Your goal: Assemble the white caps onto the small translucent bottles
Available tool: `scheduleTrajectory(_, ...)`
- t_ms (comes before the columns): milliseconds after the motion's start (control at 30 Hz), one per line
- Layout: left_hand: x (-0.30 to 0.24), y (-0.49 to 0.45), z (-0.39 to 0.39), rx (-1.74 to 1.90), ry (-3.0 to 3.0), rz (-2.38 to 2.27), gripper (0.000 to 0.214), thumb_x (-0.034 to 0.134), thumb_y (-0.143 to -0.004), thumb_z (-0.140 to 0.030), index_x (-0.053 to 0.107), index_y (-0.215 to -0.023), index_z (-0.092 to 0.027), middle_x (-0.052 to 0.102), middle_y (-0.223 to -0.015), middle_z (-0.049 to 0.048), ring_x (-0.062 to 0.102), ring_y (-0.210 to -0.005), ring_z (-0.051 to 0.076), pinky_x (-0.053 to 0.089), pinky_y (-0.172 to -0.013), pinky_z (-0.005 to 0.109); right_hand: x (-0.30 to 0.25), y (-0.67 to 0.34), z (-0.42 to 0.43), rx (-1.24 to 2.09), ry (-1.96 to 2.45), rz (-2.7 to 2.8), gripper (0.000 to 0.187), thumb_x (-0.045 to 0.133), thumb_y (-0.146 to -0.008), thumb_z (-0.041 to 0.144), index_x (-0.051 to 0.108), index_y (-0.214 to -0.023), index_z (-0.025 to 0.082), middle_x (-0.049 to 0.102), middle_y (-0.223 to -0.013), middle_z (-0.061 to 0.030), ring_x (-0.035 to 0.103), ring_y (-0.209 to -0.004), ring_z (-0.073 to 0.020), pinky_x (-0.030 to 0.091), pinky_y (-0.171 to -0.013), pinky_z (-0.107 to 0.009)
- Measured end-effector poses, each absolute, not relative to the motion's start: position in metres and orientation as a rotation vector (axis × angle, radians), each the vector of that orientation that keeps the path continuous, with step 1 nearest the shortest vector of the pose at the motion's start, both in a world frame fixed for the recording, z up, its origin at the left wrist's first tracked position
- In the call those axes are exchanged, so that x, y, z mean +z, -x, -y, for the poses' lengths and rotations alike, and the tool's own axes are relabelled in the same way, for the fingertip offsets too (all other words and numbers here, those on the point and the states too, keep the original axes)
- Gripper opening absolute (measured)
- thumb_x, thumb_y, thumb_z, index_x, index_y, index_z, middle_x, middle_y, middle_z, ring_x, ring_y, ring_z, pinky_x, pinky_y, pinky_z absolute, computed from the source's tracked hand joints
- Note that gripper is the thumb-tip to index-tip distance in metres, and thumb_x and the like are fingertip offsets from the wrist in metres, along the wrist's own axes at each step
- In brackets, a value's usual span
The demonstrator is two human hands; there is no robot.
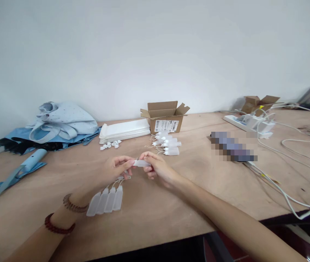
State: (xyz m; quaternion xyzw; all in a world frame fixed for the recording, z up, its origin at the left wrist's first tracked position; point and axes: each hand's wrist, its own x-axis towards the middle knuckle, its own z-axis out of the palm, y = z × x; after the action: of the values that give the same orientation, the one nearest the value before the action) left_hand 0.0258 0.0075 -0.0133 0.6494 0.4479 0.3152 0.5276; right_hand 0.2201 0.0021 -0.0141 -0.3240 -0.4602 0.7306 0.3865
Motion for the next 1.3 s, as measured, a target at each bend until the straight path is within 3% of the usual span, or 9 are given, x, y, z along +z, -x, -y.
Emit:
scheduleTrajectory(133,-0.015,-0.024,-0.009,0.69,-1.527,-1.08,0.044,0.054,-0.081,-0.055,0.065,-0.077,-0.013,0.063,-0.066,0.0029,0.058,-0.054,0.011,0.047,-0.051,0.022,-0.015,-0.221,-0.003,1.848,0.816,1.19,0.016,0.056,-0.085,0.034,0.049,-0.081,0.02,0.029,-0.055,0.0082,0.019,-0.046,-0.0053,0.014,-0.041,-0.016)
scheduleTrajectory(367,-0.012,-0.024,-0.008,0.775,-1.533,-1.082,0.035,0.061,-0.079,-0.048,0.068,-0.088,-0.015,0.062,-0.064,-0.0001,0.056,-0.052,0.01,0.047,-0.053,0.022,-0.019,-0.221,-0.004,1.837,0.81,1.206,0.016,0.054,-0.086,0.036,0.049,-0.084,0.021,0.029,-0.054,0.0087,0.017,-0.046,-0.0057,0.016,-0.041,-0.016)
scheduleTrajectory(533,-0.008,-0.028,-0.005,0.739,-1.407,-1.083,0.039,0.059,-0.079,-0.05,0.066,-0.077,-0.012,0.061,-0.066,0.0021,0.056,-0.051,0.01,0.045,-0.047,0.022,-0.016,-0.219,-0.004,1.803,0.856,1.236,0.021,0.054,-0.084,0.041,0.049,-0.084,0.021,0.03,-0.054,0.0087,0.021,-0.044,-0.0064,0.017,-0.041,-0.017)
scheduleTrajectory(600,-0.006,-0.03,-0.003,0.758,-1.361,-1.089,0.038,0.061,-0.078,-0.049,0.065,-0.074,-0.011,0.058,-0.061,0.0001,0.054,-0.047,0.009,0.043,-0.046,0.021,-0.014,-0.22,-0.003,1.679,0.907,1.346,0.023,0.051,-0.085,0.044,0.049,-0.083,0.021,0.033,-0.054,0.0076,0.026,-0.045,-0.0077,0.022,-0.042,-0.019)
scheduleTrajectory(700,-0.001,-0.031,-0.001,0.816,-1.285,-1.126,0.038,0.061,-0.077,-0.048,0.063,-0.069,-0.011,0.056,-0.056,-0.0005,0.051,-0.044,0.008,0.041,-0.046,0.021,-0.015,-0.222,-0.002,1.171,0.985,1.675,0.023,0.047,-0.089,0.041,0.053,-0.086,0.02,0.046,-0.064,0.0029,0.041,-0.056,-0.0114,0.034,-0.052,-0.023)
scheduleTrajectory(800,0.001,-0.03,-0.001,0.841,-1.243,-1.136,0.039,0.061,-0.078,-0.048,0.063,-0.068,-0.01,0.057,-0.056,0.0003,0.051,-0.045,0.007,0.041,-0.047,0.02,-0.017,-0.224,-0.001,0.647,0.984,1.967,0.019,0.044,-0.092,0.033,0.056,-0.098,0.019,0.057,-0.08,-0.0031,0.05,-0.07,-0.0153,0.038,-0.064,-0.027)
scheduleTrajectory(867,0.001,-0.03,-0.001,0.854,-1.245,-1.124,0.038,0.061,-0.077,-0.047,0.064,-0.068,-0.01,0.057,-0.056,0.0004,0.051,-0.045,0.007,0.04,-0.047,0.02,-0.02,-0.225,-0.002,0.481,0.949,2.059,0.021,0.04,-0.095,0.029,0.056,-0.103,0.018,0.06,-0.087,-0.0061,0.053,-0.074,-0.017,0.04,-0.068,-0.028)
scheduleTrajectory(1200,0.001,-0.028,0.0,0.92,-1.386,-1.071,0.025,0.07,-0.072,-0.037,0.069,-0.08,-0.014,0.064,-0.07,0.0016,0.057,-0.061,0.011,0.048,-0.06,0.023,-0.017,-0.225,-0.004,0.448,0.884,2.044,0.022,0.038,-0.096,0.025,0.058,-0.097,0.017,0.066,-0.084,-0.0064,0.059,-0.075,-0.0176,0.042,-0.067,-0.027)
scheduleTrajectory(1300,0.006,-0.031,0.003,0.91,-1.333,-1.095,0.032,0.067,-0.074,-0.044,0.068,-0.081,-0.013,0.064,-0.074,0.0035,0.058,-0.064,0.012,0.049,-0.055,0.021,-0.016,-0.225,-0.004,0.434,0.886,2.032,0.022,0.039,-0.096,0.026,0.059,-0.097,0.016,0.065,-0.083,-0.0065,0.059,-0.074,-0.0175,0.042,-0.067,-0.027)
